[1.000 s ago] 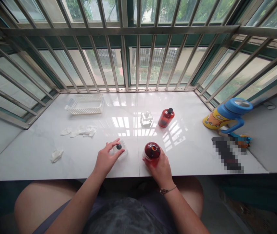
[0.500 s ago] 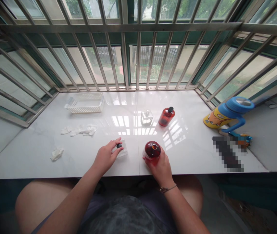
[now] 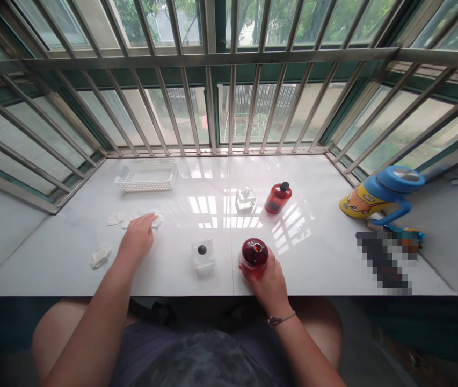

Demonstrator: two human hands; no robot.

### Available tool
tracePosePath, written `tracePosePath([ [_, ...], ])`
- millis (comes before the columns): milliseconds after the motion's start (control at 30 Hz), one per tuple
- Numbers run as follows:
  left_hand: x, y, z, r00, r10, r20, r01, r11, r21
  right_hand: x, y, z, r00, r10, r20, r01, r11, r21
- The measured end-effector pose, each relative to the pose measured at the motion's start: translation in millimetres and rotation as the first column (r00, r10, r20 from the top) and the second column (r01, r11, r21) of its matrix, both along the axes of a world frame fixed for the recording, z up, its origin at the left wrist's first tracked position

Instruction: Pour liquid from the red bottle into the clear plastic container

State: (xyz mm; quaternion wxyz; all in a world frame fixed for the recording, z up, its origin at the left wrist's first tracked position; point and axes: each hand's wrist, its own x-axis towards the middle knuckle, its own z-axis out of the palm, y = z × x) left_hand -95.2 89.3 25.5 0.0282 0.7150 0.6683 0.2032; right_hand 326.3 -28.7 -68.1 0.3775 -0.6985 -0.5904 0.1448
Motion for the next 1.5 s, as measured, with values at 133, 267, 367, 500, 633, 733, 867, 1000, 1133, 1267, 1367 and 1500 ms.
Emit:
tracePosePath([
  [133,-30.2,21.8,-2.4,0.992,0.070,-0.103,-0.076,0.996,-0.053,-0.8,0.4,0.9,1.000,0.004,0.002,-0.004,1.000,-0.006],
  [267,-35.3,27.6,-2.0,0.978,0.043,-0.205,-0.067,0.992,-0.109,-1.9,0.3,3.2,1.000,0.007,0.001,-0.007,1.000,-0.002],
  [367,-34.7,27.2,-0.4,0.964,0.017,-0.265,-0.052,0.991,-0.125,-2.4,0.8,3.4,1.000,0.011,-0.001,-0.011,1.000,0.010],
  [500,-36.2,25.2,0.6,0.954,-0.001,-0.300,-0.040,0.991,-0.131,-2.0,2.0,1.8,1.000,0.010,-0.004,-0.010,1.000,0.017],
  [633,-39.4,26.0,-2.7,0.952,0.010,-0.306,-0.053,0.990,-0.133,-1.7,2.4,0.6,1.000,0.010,-0.005,-0.010,1.000,0.015],
  [733,-40.9,26.6,-5.0,0.955,0.011,-0.297,-0.052,0.990,-0.131,-1.7,2.0,0.3,1.000,0.004,-0.002,-0.004,1.000,0.018],
  [867,-39.9,24.2,-4.1,0.963,0.014,-0.270,-0.046,0.992,-0.115,-1.6,1.6,0.6,1.000,0.001,0.005,-0.001,1.000,0.015],
  [1000,-36.6,21.0,-1.8,0.970,0.006,-0.241,-0.031,0.994,-0.101,-1.6,1.5,1.3,1.000,0.002,0.004,-0.002,1.000,0.010],
  [1133,-36.5,23.4,-3.8,0.977,0.004,-0.215,-0.025,0.995,-0.097,-1.9,1.6,1.4,1.000,0.002,0.000,-0.002,1.000,0.006],
  [1267,-29.9,24.0,-1.9,0.985,0.017,-0.171,-0.031,0.996,-0.079,-2.1,2.0,0.6,1.000,0.002,0.004,-0.002,1.000,0.023],
  [1367,-4.9,6.8,9.6,0.994,0.003,0.113,-0.001,1.000,-0.018,-1.9,1.9,0.4,1.000,-0.001,0.010,0.001,1.000,0.025],
  [1500,54.5,-39.3,23.9,0.848,-0.203,0.490,0.275,0.958,-0.079,-1.3,0.6,1.1,1.000,0.006,0.013,-0.007,1.000,0.018],
])
